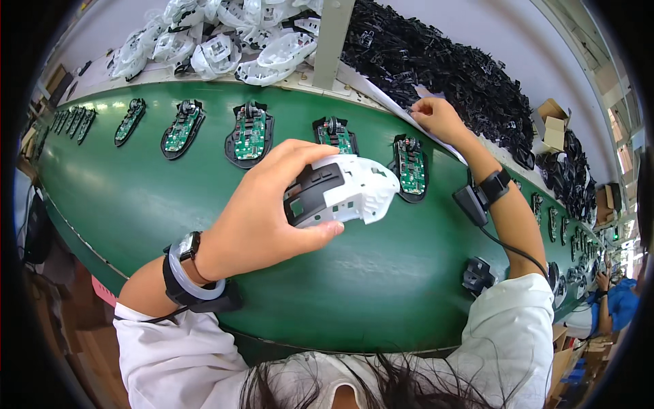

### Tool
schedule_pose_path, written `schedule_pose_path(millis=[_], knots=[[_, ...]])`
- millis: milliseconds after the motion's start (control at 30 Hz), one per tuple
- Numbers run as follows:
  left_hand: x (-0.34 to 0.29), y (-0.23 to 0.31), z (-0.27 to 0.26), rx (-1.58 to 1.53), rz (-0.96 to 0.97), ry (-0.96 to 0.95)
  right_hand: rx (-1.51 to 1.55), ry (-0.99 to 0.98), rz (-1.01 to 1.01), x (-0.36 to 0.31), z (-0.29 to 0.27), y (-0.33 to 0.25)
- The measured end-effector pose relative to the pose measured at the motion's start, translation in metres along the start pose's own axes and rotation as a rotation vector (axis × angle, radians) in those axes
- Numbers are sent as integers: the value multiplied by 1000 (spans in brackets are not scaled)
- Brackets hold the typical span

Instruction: The person assembles electronic devices by hand on a green workbench. They pick up white plastic casings and black internal components, insert the components into the casings, and place the finished units on the table. The process is repeated continuously throughout the clip.

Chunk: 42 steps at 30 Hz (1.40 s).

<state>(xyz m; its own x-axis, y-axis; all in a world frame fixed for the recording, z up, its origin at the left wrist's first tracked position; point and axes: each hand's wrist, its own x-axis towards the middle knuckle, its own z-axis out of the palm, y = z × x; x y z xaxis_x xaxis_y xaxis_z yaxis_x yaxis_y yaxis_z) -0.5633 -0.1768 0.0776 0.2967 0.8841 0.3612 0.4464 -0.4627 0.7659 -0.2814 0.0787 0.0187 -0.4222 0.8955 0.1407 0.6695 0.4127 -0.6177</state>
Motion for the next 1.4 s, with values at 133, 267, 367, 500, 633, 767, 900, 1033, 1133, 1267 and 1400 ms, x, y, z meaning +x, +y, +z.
schedule_pose_path(millis=[133,267,367,500,633,767,900,1033,1133,1267,1400], knots=[[-1,-4,6,-90,-61,83,-21,37,-60,-3,10,-12],[-3,-4,0,-76,-29,86,-80,196,-153,-18,6,-29],[1,-11,0,-17,46,99,-4,248,-72,-44,-8,-37],[-1,-12,-3,0,41,139,498,138,-74,-97,-16,-99],[-1,-8,-2,-90,-38,122,219,48,-501,-130,-5,-167],[1,-3,-1,-113,-49,117,129,-37,-455,-134,-6,-197],[2,-5,-5,-96,-49,130,510,-21,-320,-140,3,-203],[2,-7,-4,-197,-121,117,529,-9,-377,-137,15,-195],[0,-9,-5,-213,-96,110,246,81,-518,-137,22,-202],[1,-13,-3,-316,-117,99,244,117,-538,-134,27,-196],[1,-16,-3,-407,-116,115,187,163,-601,-129,28,-194]])
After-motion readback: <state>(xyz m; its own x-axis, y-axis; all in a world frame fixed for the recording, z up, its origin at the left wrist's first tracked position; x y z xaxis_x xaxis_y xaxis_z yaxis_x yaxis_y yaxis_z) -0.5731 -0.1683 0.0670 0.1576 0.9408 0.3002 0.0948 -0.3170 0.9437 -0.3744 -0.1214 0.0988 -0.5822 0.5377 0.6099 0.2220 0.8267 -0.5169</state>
